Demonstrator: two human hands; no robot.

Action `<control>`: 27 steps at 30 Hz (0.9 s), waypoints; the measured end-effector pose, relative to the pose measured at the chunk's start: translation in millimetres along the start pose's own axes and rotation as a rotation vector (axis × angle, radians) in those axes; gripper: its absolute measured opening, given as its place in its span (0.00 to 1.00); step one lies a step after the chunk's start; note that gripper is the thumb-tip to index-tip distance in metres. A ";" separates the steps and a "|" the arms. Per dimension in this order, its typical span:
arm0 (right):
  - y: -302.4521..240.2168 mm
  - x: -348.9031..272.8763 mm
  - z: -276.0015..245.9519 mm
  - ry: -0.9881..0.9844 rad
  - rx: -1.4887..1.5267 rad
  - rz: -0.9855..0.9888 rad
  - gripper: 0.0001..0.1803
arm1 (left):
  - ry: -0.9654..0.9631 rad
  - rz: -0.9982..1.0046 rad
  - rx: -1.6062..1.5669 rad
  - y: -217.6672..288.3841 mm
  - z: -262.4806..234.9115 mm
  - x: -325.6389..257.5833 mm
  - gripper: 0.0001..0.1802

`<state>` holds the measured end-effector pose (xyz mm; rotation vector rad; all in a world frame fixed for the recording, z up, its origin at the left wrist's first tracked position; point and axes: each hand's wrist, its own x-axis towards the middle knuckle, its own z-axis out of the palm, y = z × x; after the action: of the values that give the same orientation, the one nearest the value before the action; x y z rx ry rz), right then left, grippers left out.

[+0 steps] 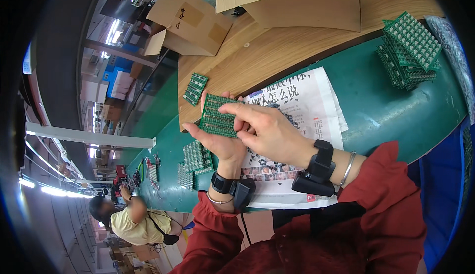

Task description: The person assembles green circuit boards by hand, inserting small black components into the board's grid. They handle the boards one at a time, picking them up from a stack, inserting components, and placing them back down.

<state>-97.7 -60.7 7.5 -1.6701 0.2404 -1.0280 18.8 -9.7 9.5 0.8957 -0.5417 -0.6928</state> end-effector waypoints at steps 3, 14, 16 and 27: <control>2.3 -2.8 1.2 -0.021 -0.070 -0.031 0.22 | -0.046 0.015 -0.004 -1.9 2.7 -0.7 0.48; -3.1 1.0 -3.1 0.119 -0.184 -0.148 0.17 | -0.066 0.138 0.070 -2.9 -3.3 4.9 0.49; -4.2 1.8 -7.0 0.116 -0.168 -0.095 0.18 | -0.043 0.088 0.038 1.5 -5.8 7.3 0.50; -15.0 15.7 -18.5 -0.078 -0.375 -0.259 0.43 | -0.128 -0.139 -0.218 15.3 -12.1 6.2 0.47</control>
<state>-106.7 -77.6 28.6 -2.1185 0.1748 -1.1574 36.0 -1.3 17.0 0.6922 -0.5096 -0.9218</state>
